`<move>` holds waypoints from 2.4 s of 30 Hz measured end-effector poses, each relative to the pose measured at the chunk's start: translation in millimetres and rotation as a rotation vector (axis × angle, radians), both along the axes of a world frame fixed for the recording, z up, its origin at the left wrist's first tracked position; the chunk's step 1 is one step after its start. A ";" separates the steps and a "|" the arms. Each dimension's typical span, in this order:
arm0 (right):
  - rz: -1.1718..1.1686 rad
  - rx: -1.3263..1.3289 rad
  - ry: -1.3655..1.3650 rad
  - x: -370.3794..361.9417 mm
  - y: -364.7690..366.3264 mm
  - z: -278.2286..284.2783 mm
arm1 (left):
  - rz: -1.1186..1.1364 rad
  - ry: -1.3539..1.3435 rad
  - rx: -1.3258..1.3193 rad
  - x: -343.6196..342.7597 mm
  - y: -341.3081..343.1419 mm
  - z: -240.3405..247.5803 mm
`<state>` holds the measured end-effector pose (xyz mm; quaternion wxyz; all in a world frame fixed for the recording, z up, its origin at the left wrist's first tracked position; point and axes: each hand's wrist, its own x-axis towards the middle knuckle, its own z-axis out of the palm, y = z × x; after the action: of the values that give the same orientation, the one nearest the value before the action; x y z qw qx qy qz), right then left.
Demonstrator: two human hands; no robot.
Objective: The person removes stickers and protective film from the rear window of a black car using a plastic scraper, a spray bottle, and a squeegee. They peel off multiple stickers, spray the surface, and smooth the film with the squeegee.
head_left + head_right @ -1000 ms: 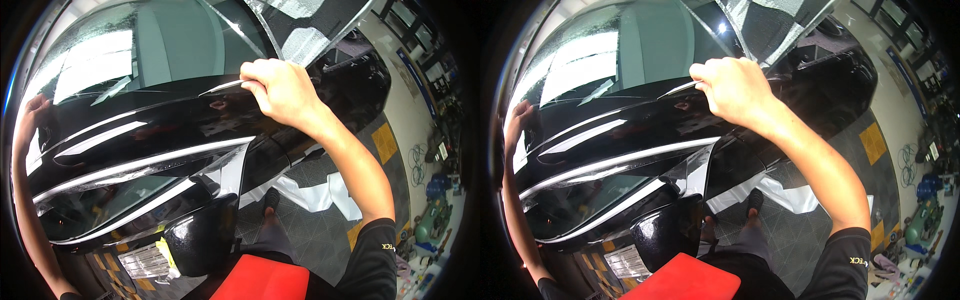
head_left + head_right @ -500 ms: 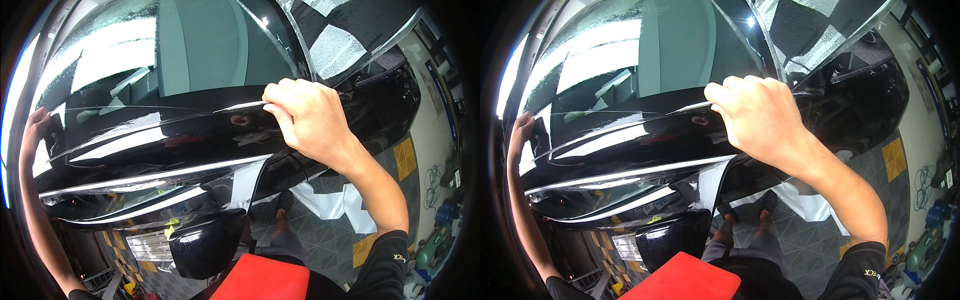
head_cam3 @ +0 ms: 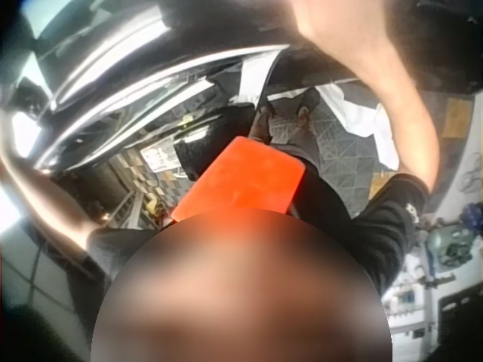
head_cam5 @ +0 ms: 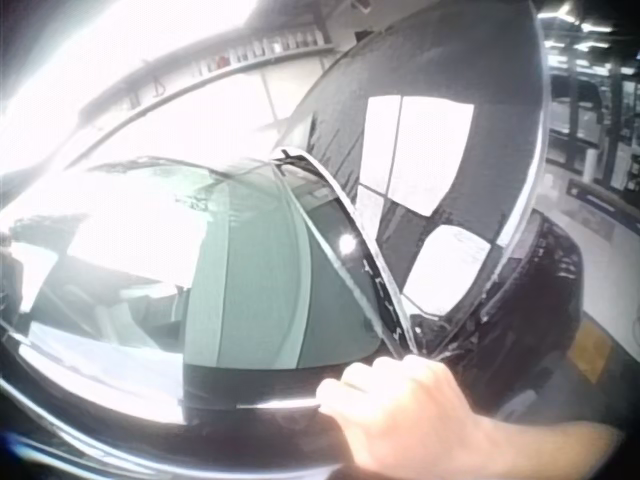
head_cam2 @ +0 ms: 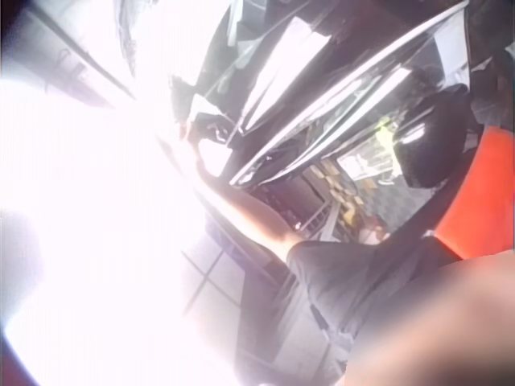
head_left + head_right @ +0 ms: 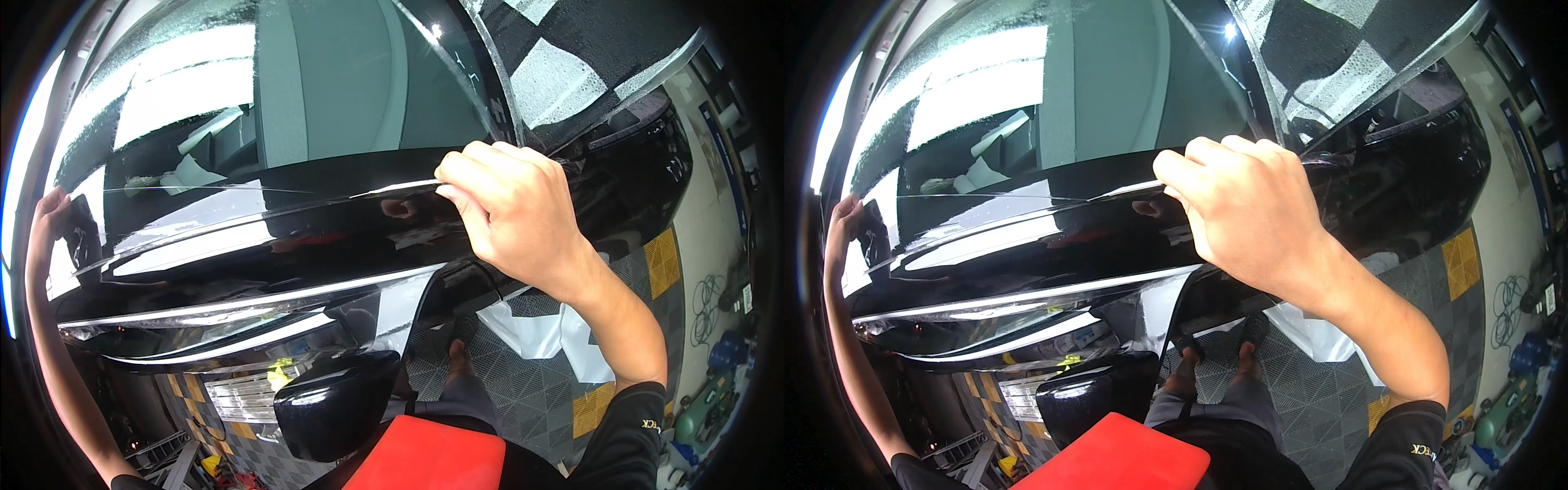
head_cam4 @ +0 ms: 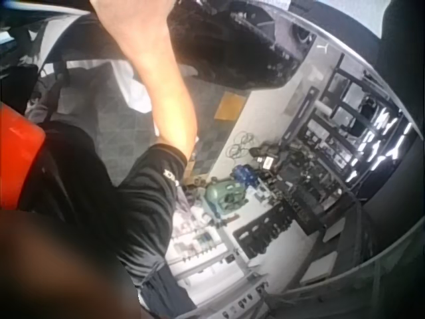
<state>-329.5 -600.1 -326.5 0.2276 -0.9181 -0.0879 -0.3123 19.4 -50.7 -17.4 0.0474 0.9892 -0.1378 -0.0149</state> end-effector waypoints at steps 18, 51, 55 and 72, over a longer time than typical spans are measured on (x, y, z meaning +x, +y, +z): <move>-0.059 0.740 0.089 -33.2 7.8 -1.2 | 0.203 -0.013 -0.406 -27.4 0.8 21.7; -0.006 0.385 -0.045 77.3 330.5 179.0 | -0.873 -0.530 -0.287 -95.4 100.2 11.1; 0.081 -0.158 -0.297 87.3 336.2 227.5 | -0.964 -0.306 -0.391 -113.3 75.9 22.1; 0.117 0.168 -0.167 155.6 285.1 227.6 | -0.944 -0.190 -0.089 -42.0 75.4 38.3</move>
<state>-173.9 -315.0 -98.9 0.3133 -0.8600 -0.1333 -0.3802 -22.7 24.7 21.0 0.0651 0.8126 -0.5759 0.0614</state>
